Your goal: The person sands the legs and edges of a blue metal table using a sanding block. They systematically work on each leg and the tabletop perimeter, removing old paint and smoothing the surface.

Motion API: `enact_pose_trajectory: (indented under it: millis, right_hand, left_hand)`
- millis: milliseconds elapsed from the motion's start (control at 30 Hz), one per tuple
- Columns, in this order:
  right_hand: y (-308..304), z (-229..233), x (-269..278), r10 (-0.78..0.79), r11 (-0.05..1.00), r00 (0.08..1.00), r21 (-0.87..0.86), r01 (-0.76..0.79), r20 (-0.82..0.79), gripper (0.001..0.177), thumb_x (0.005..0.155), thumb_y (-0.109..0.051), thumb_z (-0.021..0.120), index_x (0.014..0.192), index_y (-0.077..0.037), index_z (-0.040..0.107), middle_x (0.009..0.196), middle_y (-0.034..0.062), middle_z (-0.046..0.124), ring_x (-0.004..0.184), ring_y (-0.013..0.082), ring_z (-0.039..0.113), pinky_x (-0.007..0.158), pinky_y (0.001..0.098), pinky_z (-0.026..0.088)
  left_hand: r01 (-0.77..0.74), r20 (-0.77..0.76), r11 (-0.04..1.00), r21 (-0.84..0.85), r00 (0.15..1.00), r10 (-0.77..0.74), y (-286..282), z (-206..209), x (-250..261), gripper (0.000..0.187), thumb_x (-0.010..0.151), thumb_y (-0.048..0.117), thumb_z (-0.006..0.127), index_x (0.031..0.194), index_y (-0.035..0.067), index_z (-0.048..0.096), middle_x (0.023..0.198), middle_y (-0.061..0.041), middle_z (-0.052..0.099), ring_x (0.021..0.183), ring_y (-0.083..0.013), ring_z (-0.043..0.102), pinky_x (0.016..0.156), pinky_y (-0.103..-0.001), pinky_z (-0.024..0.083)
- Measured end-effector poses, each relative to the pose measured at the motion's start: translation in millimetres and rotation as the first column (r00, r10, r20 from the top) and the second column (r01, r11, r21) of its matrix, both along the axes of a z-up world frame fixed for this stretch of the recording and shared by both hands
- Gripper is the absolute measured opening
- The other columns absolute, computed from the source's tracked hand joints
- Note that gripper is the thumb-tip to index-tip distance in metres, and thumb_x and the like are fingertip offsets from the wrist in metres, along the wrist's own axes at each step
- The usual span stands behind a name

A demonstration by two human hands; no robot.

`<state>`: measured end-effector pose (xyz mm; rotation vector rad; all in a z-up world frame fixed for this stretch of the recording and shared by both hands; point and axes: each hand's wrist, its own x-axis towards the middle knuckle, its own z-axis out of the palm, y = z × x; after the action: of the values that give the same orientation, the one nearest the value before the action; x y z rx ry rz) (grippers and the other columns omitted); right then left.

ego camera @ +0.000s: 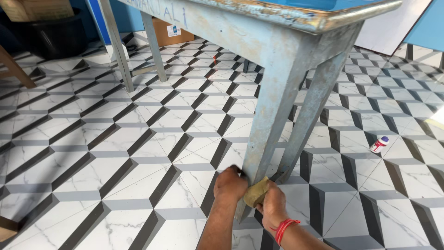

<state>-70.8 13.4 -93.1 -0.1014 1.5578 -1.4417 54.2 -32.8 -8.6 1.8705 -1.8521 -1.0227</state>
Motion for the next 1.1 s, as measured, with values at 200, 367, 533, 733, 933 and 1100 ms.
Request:
enact_pose_trajectory:
  millis: [200,367,533,733,933,1100]
  right_hand:
    - [-4,59,15,-0.143,0.978,0.985,-0.165,0.127,-0.094,0.026,0.096,-0.032,0.055,0.101,-0.008,0.064,0.087,0.0067,0.058,0.068,0.0186,0.049,0.052,0.0333,0.034]
    - [-1,116,20,-0.203,0.93,0.96,-0.345,0.128,-0.192,0.029,0.097,-0.032,0.056,0.107,-0.007,0.062,0.092,0.0033,0.06,0.074,0.0115,0.054,0.06,0.0293,0.042]
    - [-4,118,31,-0.258,0.952,0.923,-0.24,0.191,-0.287,0.039,0.098,-0.04,0.053,0.118,-0.007,0.058,0.098,0.0045,0.061,0.08,0.0134,0.059,0.068,0.0312,0.049]
    - [10,129,24,0.222,0.966,0.064,0.21,-0.152,-0.973,0.056,0.085,-0.005,0.044,0.14,-0.004,0.053,0.116,0.0065,0.065,0.098,0.0164,0.066,0.085,0.0318,0.056]
    - [-8,168,49,-0.269,0.873,0.893,-0.483,0.068,-0.361,0.037,0.106,-0.028,0.039,0.125,-0.003,0.059,0.114,0.0043,0.065,0.104,0.0118,0.066,0.094,0.0291,0.055]
    - [-7,167,48,-0.18,0.811,0.907,-0.579,-0.082,-0.381,0.032,0.108,-0.023,0.041,0.12,-0.002,0.062,0.109,0.0045,0.066,0.101,0.0124,0.065,0.091,0.029,0.053]
  left_hand:
    - [0.263,0.155,0.931,-0.252,0.961,-0.229,-55,12,5,0.025,0.088,0.016,0.06,0.099,0.012,0.081,0.117,-0.015,0.073,0.112,-0.0358,0.069,0.096,-0.042,0.055]
    - [0.366,0.016,0.918,-0.154,0.93,-0.368,-78,49,4,0.018,0.079,0.011,0.07,0.093,0.003,0.079,0.103,-0.02,0.073,0.099,-0.0343,0.072,0.085,-0.04,0.058]
    - [0.444,-0.269,0.896,-0.008,0.862,-0.43,-96,85,3,0.014,0.082,0.005,0.063,0.083,-0.001,0.075,0.079,-0.017,0.076,0.071,-0.0241,0.074,0.065,-0.038,0.06]
    - [0.517,-0.355,0.837,-0.177,0.76,-0.545,-102,101,-9,0.022,0.083,0.011,0.056,0.082,-0.001,0.074,0.078,-0.018,0.075,0.069,-0.0246,0.071,0.064,-0.041,0.057]
    - [0.449,-0.508,0.855,-0.26,0.69,-0.516,-104,119,-32,0.037,0.089,0.026,0.044,0.092,0.004,0.074,0.096,-0.02,0.075,0.085,-0.0283,0.072,0.082,-0.044,0.053]
    - [0.453,-0.469,0.823,-0.342,0.677,-0.567,-112,110,-47,0.041,0.088,0.024,0.043,0.091,0.0,0.076,0.098,-0.021,0.078,0.087,-0.0306,0.075,0.083,-0.045,0.057]
